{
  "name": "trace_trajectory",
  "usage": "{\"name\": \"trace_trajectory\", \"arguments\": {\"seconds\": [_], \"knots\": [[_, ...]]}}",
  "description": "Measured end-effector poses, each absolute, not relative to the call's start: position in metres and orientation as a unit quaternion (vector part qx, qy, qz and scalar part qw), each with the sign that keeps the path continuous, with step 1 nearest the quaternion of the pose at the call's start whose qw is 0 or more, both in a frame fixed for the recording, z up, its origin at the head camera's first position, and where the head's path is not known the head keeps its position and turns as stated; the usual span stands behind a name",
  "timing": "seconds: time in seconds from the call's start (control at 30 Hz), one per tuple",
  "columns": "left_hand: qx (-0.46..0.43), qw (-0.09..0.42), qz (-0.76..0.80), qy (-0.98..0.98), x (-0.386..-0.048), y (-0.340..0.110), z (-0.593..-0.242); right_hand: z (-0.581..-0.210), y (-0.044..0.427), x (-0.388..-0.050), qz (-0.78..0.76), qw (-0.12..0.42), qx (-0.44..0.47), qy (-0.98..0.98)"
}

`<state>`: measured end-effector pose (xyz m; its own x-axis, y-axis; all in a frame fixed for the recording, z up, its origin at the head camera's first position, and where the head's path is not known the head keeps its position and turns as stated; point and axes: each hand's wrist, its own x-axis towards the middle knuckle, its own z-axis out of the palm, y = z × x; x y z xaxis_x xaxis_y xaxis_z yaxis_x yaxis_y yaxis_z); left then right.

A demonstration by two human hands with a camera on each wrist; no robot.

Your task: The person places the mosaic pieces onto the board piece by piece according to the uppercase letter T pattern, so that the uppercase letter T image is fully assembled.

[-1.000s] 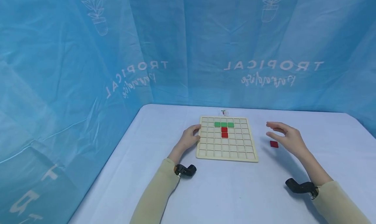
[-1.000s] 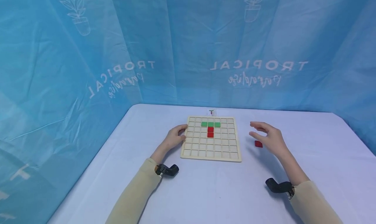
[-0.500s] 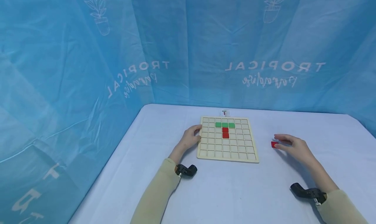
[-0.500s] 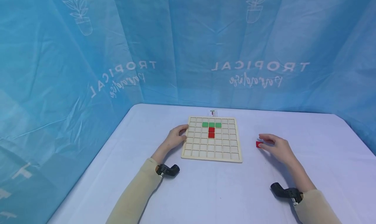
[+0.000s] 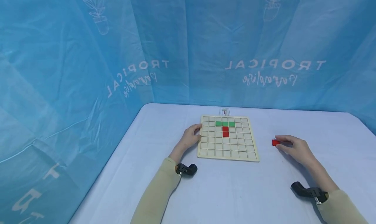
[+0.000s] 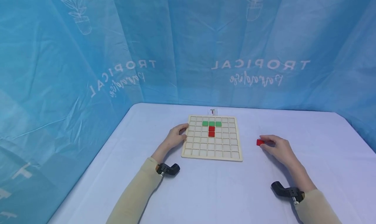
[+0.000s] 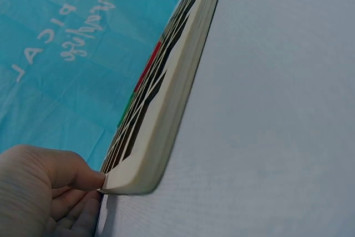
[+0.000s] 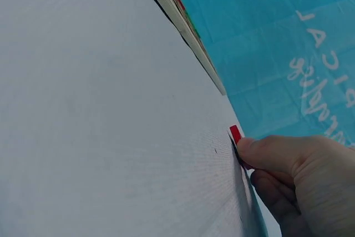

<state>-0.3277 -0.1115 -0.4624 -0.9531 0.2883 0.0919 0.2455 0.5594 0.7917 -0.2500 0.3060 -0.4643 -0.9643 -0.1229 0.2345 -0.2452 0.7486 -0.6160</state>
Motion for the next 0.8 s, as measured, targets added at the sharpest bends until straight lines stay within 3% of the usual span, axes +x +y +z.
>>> {"name": "trace_trajectory", "arguments": {"seconds": [0.3,0.53,0.63,0.8], "knots": [[0.146,0.026,0.442,0.885,-0.328,-0.111,-0.462,-0.439,0.305,-0.253,0.365,0.106,0.081,-0.921],[0.142,0.03,0.444,0.884,-0.325,-0.111,-0.461,-0.467,0.302,-0.301,0.377,0.126,0.084,-0.914],[0.143,0.029,0.444,0.884,-0.325,-0.111,-0.461,-0.47,0.285,-0.314,0.38,0.127,0.103,-0.91],[0.143,0.024,0.443,0.885,-0.327,-0.111,-0.461,-0.43,0.231,-0.297,0.423,0.086,0.14,-0.891]]}}
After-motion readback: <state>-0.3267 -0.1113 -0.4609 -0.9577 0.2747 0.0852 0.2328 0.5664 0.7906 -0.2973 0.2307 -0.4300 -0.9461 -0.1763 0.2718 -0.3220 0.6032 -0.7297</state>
